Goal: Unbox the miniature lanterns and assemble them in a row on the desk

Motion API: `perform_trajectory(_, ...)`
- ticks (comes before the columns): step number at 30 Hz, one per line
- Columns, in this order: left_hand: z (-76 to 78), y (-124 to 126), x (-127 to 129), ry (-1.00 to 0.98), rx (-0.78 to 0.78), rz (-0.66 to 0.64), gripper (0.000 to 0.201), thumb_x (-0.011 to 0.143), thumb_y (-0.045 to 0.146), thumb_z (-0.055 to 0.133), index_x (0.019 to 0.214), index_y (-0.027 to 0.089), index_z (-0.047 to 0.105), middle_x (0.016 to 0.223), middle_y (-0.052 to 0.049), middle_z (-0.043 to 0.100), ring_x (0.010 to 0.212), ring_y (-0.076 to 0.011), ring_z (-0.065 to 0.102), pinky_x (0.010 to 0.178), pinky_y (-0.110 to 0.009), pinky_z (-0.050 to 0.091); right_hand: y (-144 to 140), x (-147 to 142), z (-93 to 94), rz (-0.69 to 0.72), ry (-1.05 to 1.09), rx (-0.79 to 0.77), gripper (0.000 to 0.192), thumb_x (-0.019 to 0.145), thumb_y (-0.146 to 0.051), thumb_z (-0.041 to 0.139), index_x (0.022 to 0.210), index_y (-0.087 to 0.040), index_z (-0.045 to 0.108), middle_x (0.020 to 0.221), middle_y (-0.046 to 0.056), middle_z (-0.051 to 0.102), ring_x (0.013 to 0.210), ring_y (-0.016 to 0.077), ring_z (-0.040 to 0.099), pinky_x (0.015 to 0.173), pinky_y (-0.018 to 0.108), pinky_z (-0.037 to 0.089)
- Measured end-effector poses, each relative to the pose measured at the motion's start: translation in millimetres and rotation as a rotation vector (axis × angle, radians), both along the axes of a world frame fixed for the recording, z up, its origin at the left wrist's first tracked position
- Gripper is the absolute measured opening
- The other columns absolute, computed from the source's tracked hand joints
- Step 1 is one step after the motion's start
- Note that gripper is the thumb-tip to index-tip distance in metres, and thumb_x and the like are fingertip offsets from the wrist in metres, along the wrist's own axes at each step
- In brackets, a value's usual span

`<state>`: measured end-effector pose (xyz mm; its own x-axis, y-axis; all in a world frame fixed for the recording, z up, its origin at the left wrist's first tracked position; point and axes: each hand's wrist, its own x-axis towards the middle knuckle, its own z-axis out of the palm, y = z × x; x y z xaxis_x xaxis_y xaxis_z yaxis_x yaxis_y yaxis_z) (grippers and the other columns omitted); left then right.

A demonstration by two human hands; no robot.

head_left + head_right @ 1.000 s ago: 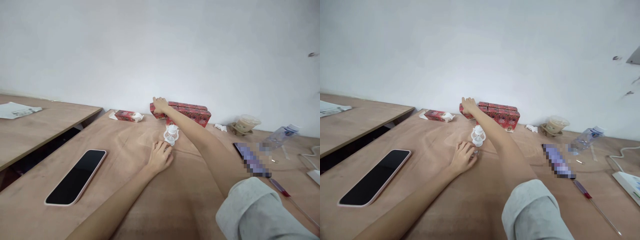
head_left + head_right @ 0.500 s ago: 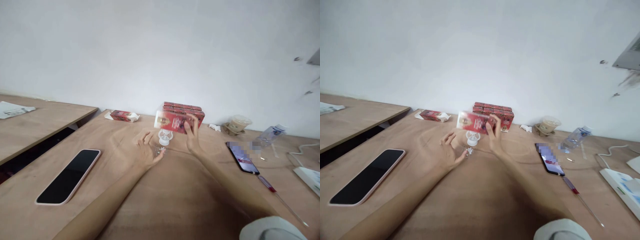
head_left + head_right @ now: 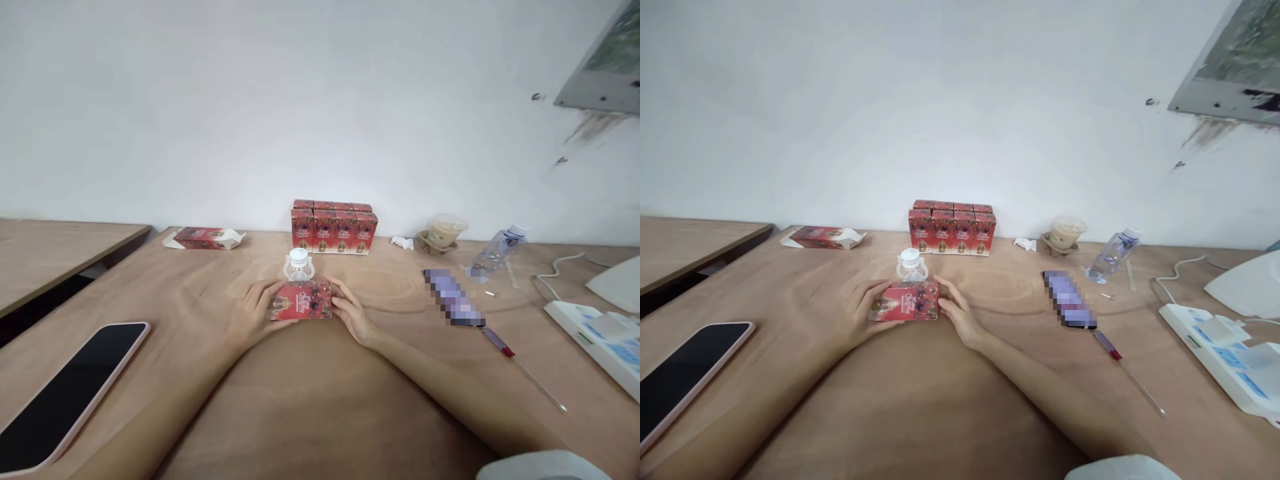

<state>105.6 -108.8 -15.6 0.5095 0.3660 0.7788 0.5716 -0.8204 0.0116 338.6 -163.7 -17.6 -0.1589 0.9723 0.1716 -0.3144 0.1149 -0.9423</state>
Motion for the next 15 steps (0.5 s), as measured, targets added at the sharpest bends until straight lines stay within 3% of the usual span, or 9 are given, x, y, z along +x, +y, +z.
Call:
perform_trajectory(3, -2.7, -1, -2, -0.079, -0.122, -0.037, 0.066, 0.068, 0.049, 0.072, 0.122, 0.021, 0.048, 0.110, -0.011, 0.060, 0.099, -0.0263, 0.061, 0.085, -0.040, 0.052, 3, 2, -6.8, -0.090, -0.002, 0.043, 0.049, 0.078, -0.034, 0.061, 0.126, -0.033, 0.051, 0.123, 0.000, 0.060, 0.118, 0.0210, 0.053, 0.104, 0.041, 0.037)
perform_trajectory(6, -8.8, -1, -4, -0.387, -0.321, -0.057, 0.066, 0.059, 0.053, 0.076, 0.112, 0.020, 0.053, 0.103, -0.009, 0.061, 0.095, -0.0279, 0.062, 0.084, -0.043, 0.052, 16, 6, -17.4, -0.298, -0.034, 0.018, 0.049, 0.076, -0.038, 0.062, 0.123, -0.031, 0.050, 0.126, 0.004, 0.057, 0.119, 0.0218, 0.052, 0.106, 0.044, 0.035)
perform_trajectory(8, -14.1, 1, -6, -0.583, -0.384, -0.021, 0.067, 0.064, 0.060, 0.068, 0.114, 0.020, 0.050, 0.103, -0.010, 0.059, 0.096, -0.0288, 0.061, 0.084, -0.046, 0.052, 32, 6, -21.9, -0.358, -0.137, 0.022, 0.057, 0.070, -0.037, 0.068, 0.122, -0.029, 0.047, 0.128, 0.007, 0.055, 0.120, 0.0225, 0.051, 0.106, 0.045, 0.034)
perform_trajectory(12, -19.4, 8, -7, -0.825, -0.422, 0.093, 0.056, 0.081, 0.065, 0.043, 0.116, 0.020, 0.044, 0.109, -0.012, 0.055, 0.105, -0.0269, 0.057, 0.090, -0.043, 0.049, 66, -4, -20.1, -0.294, -0.368, 0.100, 0.076, 0.060, -0.034, 0.077, 0.126, -0.024, 0.041, 0.130, 0.012, 0.052, 0.122, 0.0228, 0.049, 0.106, 0.044, 0.034)
perform_trajectory(15, -19.3, 13, -8, -0.985, -0.463, 0.172, 0.051, 0.083, 0.065, 0.039, 0.106, 0.020, 0.045, 0.102, -0.009, 0.056, 0.097, -0.0238, 0.058, 0.084, -0.039, 0.050, 87, -22, -12.5, -0.191, -0.416, 0.133, 0.066, 0.060, -0.035, 0.077, 0.117, -0.020, 0.048, 0.119, 0.011, 0.060, 0.110, 0.0229, 0.057, 0.100, 0.043, 0.041)
